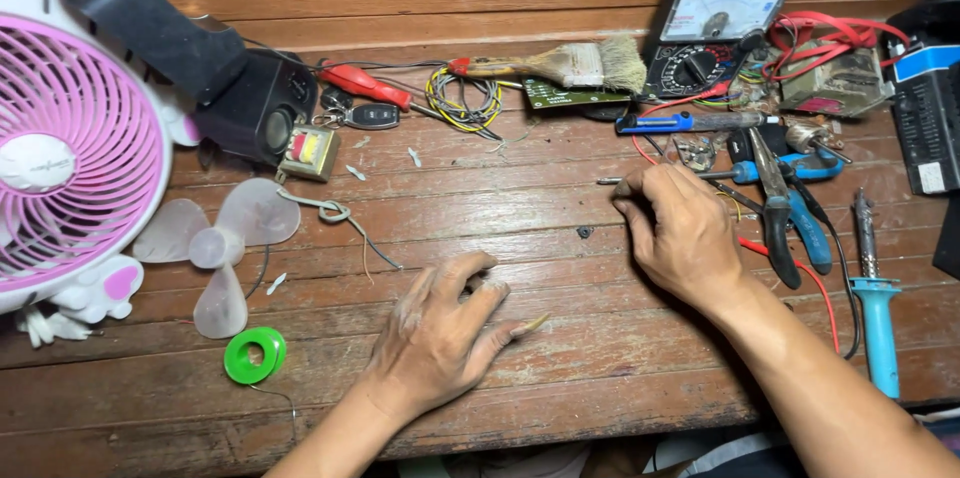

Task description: Inspecting and disassembling speaker units to check internal circuitry and wiring.

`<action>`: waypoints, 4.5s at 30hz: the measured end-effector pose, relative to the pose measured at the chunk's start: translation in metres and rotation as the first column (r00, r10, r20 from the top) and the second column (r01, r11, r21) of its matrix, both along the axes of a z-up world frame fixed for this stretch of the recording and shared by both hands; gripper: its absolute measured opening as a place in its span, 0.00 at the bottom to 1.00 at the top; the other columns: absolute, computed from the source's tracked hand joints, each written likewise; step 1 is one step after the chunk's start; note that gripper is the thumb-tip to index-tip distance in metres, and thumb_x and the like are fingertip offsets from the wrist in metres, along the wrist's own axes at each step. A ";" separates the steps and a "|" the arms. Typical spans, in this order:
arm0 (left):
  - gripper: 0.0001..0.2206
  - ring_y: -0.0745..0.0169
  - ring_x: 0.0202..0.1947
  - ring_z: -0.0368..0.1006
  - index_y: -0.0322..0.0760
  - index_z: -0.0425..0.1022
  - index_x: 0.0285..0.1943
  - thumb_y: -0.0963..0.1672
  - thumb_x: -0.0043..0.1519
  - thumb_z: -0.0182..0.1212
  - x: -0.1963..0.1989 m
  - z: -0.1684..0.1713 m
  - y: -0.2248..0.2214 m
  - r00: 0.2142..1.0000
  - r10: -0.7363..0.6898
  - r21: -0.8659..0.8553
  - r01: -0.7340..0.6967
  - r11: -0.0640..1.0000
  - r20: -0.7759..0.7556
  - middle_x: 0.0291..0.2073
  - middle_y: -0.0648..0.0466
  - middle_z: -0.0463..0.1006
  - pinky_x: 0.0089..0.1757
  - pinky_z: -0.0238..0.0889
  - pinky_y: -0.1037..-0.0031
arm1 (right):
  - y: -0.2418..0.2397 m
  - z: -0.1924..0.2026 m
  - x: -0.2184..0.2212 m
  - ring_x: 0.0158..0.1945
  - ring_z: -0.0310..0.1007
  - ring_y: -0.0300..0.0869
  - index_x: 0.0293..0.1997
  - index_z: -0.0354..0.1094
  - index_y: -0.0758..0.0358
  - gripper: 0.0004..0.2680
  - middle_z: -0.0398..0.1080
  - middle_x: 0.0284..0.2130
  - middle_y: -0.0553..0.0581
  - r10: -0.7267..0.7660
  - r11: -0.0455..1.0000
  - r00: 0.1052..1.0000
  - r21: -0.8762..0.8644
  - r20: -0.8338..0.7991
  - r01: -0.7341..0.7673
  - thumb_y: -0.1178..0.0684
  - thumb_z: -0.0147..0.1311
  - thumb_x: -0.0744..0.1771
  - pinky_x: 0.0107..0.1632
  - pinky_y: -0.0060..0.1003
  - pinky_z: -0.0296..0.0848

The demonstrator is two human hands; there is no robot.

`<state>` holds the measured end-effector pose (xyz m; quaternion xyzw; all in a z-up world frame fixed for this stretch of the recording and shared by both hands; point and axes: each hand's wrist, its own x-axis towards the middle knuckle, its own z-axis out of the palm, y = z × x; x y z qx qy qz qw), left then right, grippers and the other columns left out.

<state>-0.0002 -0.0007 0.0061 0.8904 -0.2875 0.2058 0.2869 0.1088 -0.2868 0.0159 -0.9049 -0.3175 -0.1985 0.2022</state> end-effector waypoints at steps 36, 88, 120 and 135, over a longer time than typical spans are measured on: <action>0.14 0.42 0.38 0.71 0.35 0.71 0.44 0.50 0.65 0.64 0.001 0.001 -0.001 1.000 -0.001 0.004 0.001 1.000 -0.026 0.53 0.42 0.69 0.40 0.67 0.57 | -0.006 -0.002 0.010 0.38 0.65 0.55 0.43 0.60 0.68 0.04 0.67 0.36 0.62 0.033 0.999 0.998 0.007 -0.059 -0.033 0.67 0.49 0.69 0.46 0.46 0.65; 0.14 0.45 0.46 0.73 0.35 0.74 0.48 0.49 0.63 0.65 0.002 -0.008 -0.001 0.999 0.015 -0.013 -0.015 1.000 -0.041 0.54 0.42 0.71 0.48 0.69 0.58 | -0.037 0.037 -0.002 0.44 0.70 0.56 0.47 0.69 0.69 0.05 0.73 0.41 0.64 0.037 0.998 0.999 -0.051 0.020 -0.036 0.58 0.55 0.69 0.51 0.46 0.68; 0.11 0.58 0.33 0.78 0.47 0.73 0.49 0.49 0.62 0.64 0.006 -0.027 -0.020 0.970 0.180 -0.018 -0.179 0.984 0.163 0.44 0.54 0.79 0.38 0.72 0.66 | -0.018 0.042 0.002 0.56 0.74 0.51 0.53 0.71 0.62 0.12 0.75 0.51 0.58 0.013 1.000 0.980 -0.014 -0.198 -0.016 0.54 0.59 0.66 0.67 0.56 0.64; 0.16 0.54 0.31 0.76 0.41 0.74 0.48 0.52 0.62 0.70 -0.007 -0.033 -0.005 0.978 0.077 -0.090 -0.060 0.994 0.196 0.49 0.49 0.77 0.34 0.70 0.69 | -0.015 0.063 -0.013 0.55 0.75 0.51 0.49 0.72 0.64 0.09 0.76 0.49 0.58 0.127 0.992 0.990 -0.012 -0.055 -0.128 0.54 0.59 0.66 0.67 0.55 0.65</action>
